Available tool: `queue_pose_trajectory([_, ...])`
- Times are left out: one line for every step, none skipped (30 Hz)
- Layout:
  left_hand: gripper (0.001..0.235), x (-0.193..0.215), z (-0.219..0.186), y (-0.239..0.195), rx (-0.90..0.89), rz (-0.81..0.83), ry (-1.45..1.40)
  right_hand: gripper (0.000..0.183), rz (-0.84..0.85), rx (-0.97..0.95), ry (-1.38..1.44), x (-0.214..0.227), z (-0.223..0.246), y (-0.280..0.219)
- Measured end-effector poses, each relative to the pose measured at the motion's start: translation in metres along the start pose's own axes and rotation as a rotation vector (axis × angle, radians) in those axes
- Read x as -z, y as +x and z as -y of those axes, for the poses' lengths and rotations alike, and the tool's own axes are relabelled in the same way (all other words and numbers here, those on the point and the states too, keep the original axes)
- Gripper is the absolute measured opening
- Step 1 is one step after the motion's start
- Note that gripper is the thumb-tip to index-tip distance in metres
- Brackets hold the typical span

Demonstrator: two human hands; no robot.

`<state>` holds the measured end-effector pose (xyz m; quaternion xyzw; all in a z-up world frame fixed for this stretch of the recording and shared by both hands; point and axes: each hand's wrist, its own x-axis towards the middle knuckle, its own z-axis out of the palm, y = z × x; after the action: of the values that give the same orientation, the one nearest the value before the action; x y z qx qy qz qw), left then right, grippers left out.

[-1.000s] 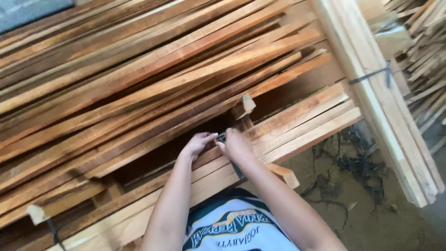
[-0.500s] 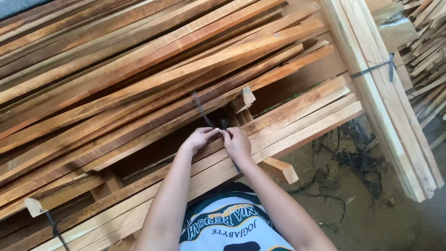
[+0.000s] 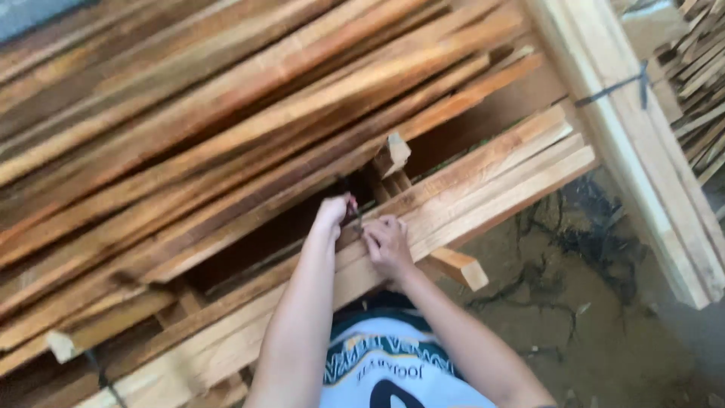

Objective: The person arranges several wooden planks on a stack and secures them with a black strap. They wrap the strap around the bundle and tie it to hold the planks together.

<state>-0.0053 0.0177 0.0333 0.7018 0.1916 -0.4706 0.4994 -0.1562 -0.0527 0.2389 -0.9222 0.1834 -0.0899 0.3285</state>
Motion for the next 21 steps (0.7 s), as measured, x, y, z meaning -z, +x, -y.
queue_pose_trajectory([0.034,0.005,-0.008,-0.013,-0.017,0.004,-0.007,0.014,0.0,-0.033,0.044,0.003,0.004,0.004])
queue_pose_trajectory([0.033,0.011,-0.017,-0.026,-0.033,0.009,-0.014,0.013,0.001,-0.067,0.089,0.007,0.008,0.008])
queue_pose_trajectory([0.033,0.021,-0.023,-0.043,-0.039,0.003,-0.019,0.013,0.001,-0.058,0.091,0.004,0.005,0.013])
queue_pose_trajectory([0.031,0.032,-0.029,-0.061,-0.17,-0.011,0.133,0.012,-0.011,-0.151,0.139,0.002,0.003,0.019])
queue_pose_trajectory([0.031,0.042,-0.029,-0.082,-0.291,-0.025,0.288,0.013,-0.015,-0.25,0.187,0.0,0.001,0.019])
queue_pose_trajectory([0.031,0.05,-0.039,-0.109,-0.286,-0.033,0.284,0.013,-0.007,-0.246,0.191,0.0,0.007,0.025])
queue_pose_trajectory([0.03,0.058,-0.049,-0.134,-0.4,-0.031,0.348,0.01,-0.014,-0.384,0.208,-0.001,0.013,0.033])
queue_pose_trajectory([0.031,0.066,-0.061,-0.159,-0.514,-0.029,0.413,0.018,-0.021,-0.523,0.224,-0.001,0.019,0.04])
queue_pose_trajectory([0.031,0.066,-0.067,-0.174,-0.518,-0.032,0.415,0.018,-0.023,-0.52,0.227,0.0,0.022,0.043])
queue_pose_trajectory([0.031,0.065,-0.074,-0.189,-0.591,-0.048,0.395,0.015,0.008,-0.547,0.196,0.002,0.025,0.047])
queue_pose_trajectory([0.031,0.062,-0.078,-0.205,-0.661,-0.06,0.372,0.014,0.04,-0.579,0.16,0.006,0.026,0.048])
queue_pose_trajectory([0.031,0.059,-0.08,-0.204,-0.663,-0.057,0.371,0.014,0.038,-0.579,0.158,0.001,0.019,0.048])
queue_pose_trajectory([0.031,0.056,-0.081,-0.204,-0.692,-0.067,0.362,0.011,0.071,-0.523,0.081,-0.003,0.013,0.048])
queue_pose_trajectory([0.031,0.054,-0.082,-0.204,-0.721,-0.077,0.353,0.012,0.104,-0.467,0.004,-0.007,0.007,0.048])
queue_pose_trajectory([0.031,0.052,-0.08,-0.198,-0.723,-0.079,0.352,0.012,0.103,-0.463,0.004,-0.008,0.007,0.047])
queue_pose_trajectory([0.025,0.05,-0.079,-0.192,-0.711,-0.059,0.351,0.014,0.136,-0.378,-0.049,-0.009,0.007,0.046])
queue_pose_trajectory([0.019,0.045,-0.076,-0.187,-0.698,-0.034,0.349,0.017,0.168,-0.296,-0.105,-0.008,0.005,0.044])
queue_pose_trajectory([0.019,0.045,-0.08,-0.185,-0.699,-0.032,0.345,0.017,0.167,-0.295,-0.109,-0.011,0.002,0.046])
queue_pose_trajectory([0.018,0.044,-0.081,-0.185,-0.699,0.021,0.359,0.016,0.18,-0.275,-0.132,-0.013,-0.002,0.045])
queue_pose_trajectory([0.017,0.042,-0.083,-0.184,-0.7,0.074,0.372,0.015,0.193,-0.255,-0.156,-0.015,-0.006,0.044])
queue_pose_trajectory([0.017,0.044,-0.083,-0.182,-0.703,0.077,0.372,0.015,0.189,-0.256,-0.157,-0.014,-0.005,0.045])
